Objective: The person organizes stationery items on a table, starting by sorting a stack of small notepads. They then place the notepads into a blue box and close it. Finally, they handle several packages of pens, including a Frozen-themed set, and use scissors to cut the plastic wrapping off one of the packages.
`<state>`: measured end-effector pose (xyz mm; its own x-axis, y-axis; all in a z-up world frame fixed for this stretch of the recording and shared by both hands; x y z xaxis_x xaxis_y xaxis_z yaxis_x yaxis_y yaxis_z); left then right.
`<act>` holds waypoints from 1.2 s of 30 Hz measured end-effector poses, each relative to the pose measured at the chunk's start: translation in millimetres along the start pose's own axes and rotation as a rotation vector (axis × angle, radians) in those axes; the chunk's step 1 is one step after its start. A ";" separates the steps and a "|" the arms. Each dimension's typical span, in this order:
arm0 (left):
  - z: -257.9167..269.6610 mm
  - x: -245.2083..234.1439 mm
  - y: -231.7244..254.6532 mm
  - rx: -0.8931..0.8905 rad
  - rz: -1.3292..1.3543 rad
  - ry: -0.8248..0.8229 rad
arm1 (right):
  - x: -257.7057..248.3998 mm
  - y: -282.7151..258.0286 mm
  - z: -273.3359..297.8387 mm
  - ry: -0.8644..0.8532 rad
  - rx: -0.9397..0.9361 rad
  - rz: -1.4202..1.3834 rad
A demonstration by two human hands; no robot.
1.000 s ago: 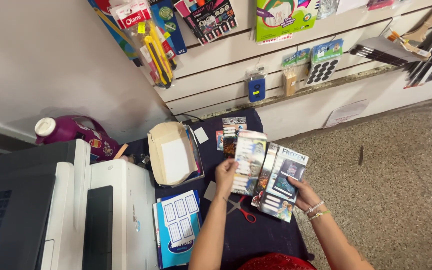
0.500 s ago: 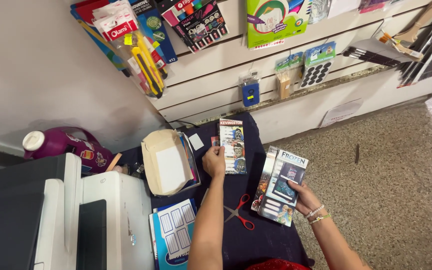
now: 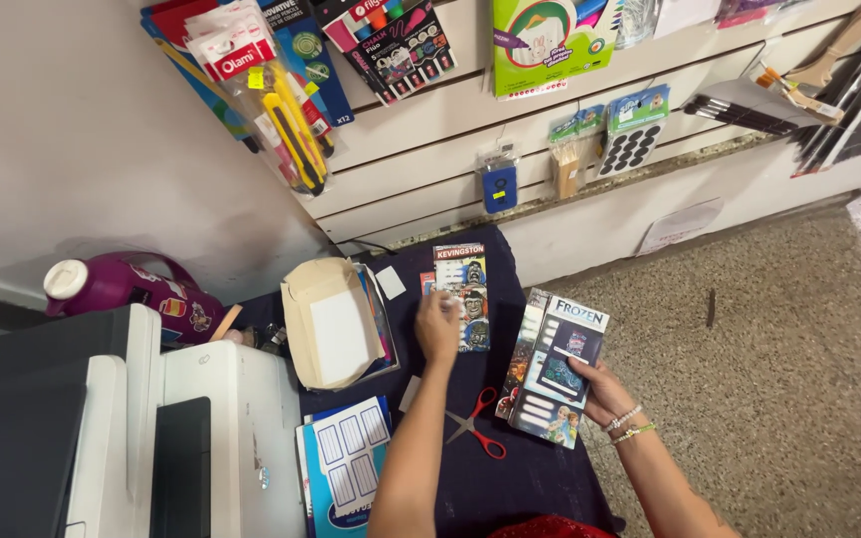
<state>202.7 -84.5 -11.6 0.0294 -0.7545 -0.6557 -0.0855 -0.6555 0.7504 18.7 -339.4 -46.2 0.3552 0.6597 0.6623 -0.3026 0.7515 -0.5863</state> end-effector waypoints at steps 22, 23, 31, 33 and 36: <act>100.1 18.4 36.6 -0.021 0.417 -0.745 | 2.8 12.7 3.3 -0.025 0.035 0.021; 97.9 7.3 41.2 -0.030 0.360 -0.730 | 1.7 12.8 2.3 -0.022 0.036 0.020; 12.1 13.0 -27.2 -0.106 0.583 -0.272 | -9.6 17.1 -0.3 -0.003 0.030 0.030; -5.2 23.2 -55.2 -0.218 0.634 -0.131 | -12.1 19.1 -2.1 0.012 0.040 0.021; -15.8 27.5 -70.7 -0.308 0.440 -0.095 | -14.4 18.5 -4.2 0.018 0.048 0.023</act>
<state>225.3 -59.4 -81.4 -0.0349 -0.9628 -0.2679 0.2272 -0.2686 0.9361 11.7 -335.1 -68.6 0.3634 0.6767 0.6403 -0.3528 0.7361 -0.5777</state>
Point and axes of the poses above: each hand's wrist, its own z-axis away from the middle knuckle, its own x-axis out of the palm, y = z × x, the point moved 8 cm from there along -z, towards the middle knuckle, and after that the axes turned 11 degrees about -y, right-handed, at the moved point
